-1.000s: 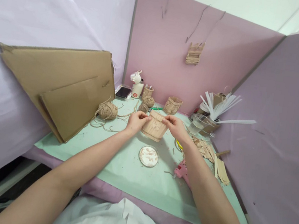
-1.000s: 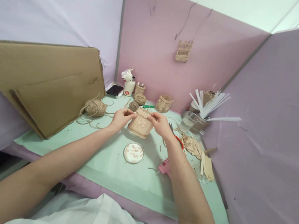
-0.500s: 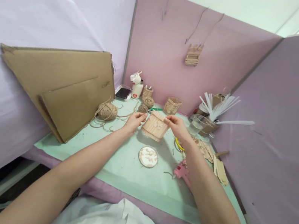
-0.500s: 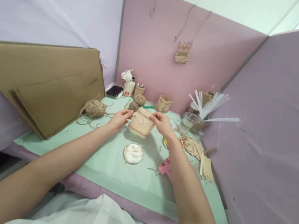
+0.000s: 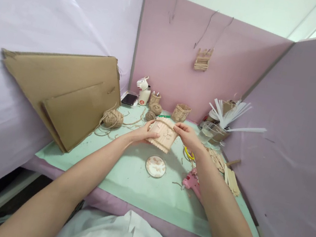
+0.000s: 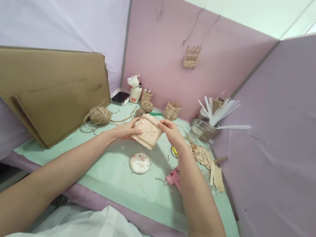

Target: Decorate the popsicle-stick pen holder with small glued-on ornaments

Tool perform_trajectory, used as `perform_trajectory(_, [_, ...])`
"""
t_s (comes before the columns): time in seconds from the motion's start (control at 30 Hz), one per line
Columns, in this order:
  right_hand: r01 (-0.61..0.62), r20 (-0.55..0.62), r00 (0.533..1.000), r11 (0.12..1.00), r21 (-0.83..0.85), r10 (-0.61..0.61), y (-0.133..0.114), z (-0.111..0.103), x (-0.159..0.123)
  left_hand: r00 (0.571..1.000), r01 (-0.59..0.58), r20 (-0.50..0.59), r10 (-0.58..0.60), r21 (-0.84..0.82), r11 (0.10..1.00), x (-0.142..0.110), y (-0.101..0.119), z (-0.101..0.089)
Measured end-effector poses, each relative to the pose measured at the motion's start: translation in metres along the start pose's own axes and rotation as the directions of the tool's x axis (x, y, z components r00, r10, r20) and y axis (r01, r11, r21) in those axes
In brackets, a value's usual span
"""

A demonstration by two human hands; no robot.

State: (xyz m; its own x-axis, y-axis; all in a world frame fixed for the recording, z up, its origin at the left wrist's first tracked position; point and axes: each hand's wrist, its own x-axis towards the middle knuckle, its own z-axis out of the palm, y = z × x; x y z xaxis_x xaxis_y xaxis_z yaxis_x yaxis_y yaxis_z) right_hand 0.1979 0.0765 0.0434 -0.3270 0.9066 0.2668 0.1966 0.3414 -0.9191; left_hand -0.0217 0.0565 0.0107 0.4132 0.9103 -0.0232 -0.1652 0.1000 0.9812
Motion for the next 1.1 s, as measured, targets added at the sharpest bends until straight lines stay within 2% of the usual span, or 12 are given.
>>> perform_trajectory(0.07, [-0.023,-0.045,0.999,0.998,-0.050,0.021,-0.009,0.004,-0.002,0.998,-0.039,-0.047,0.041,0.051,0.998,0.001,-0.003,0.003])
perform_trajectory(0.17, [-0.020,-0.118,0.993,0.990,-0.142,0.003,-0.026,0.012,-0.005,0.977,-0.145,-0.130,0.169,0.175,0.974,0.003,-0.007,0.007])
perform_trajectory(0.23, [-0.001,-0.130,0.991,0.973,-0.230,-0.030,-0.035,0.017,-0.005,0.954,-0.193,-0.172,0.244,0.269,0.944,0.003,-0.009,0.008])
perform_trajectory(0.33, [0.016,-0.110,0.992,0.941,-0.338,-0.056,-0.040,0.022,-0.003,0.938,-0.212,-0.186,0.292,0.358,0.909,0.002,-0.010,0.010])
perform_trajectory(0.67, [-0.033,-0.036,0.999,0.900,-0.435,0.019,-0.040,0.027,0.001,0.923,-0.214,-0.183,0.340,0.489,0.846,-0.005,-0.006,0.016])
perform_trajectory(1.1, [-0.020,-0.009,1.000,0.898,-0.439,0.017,-0.040,0.025,-0.001,0.914,-0.239,-0.188,0.361,0.468,0.850,-0.003,-0.010,0.019])
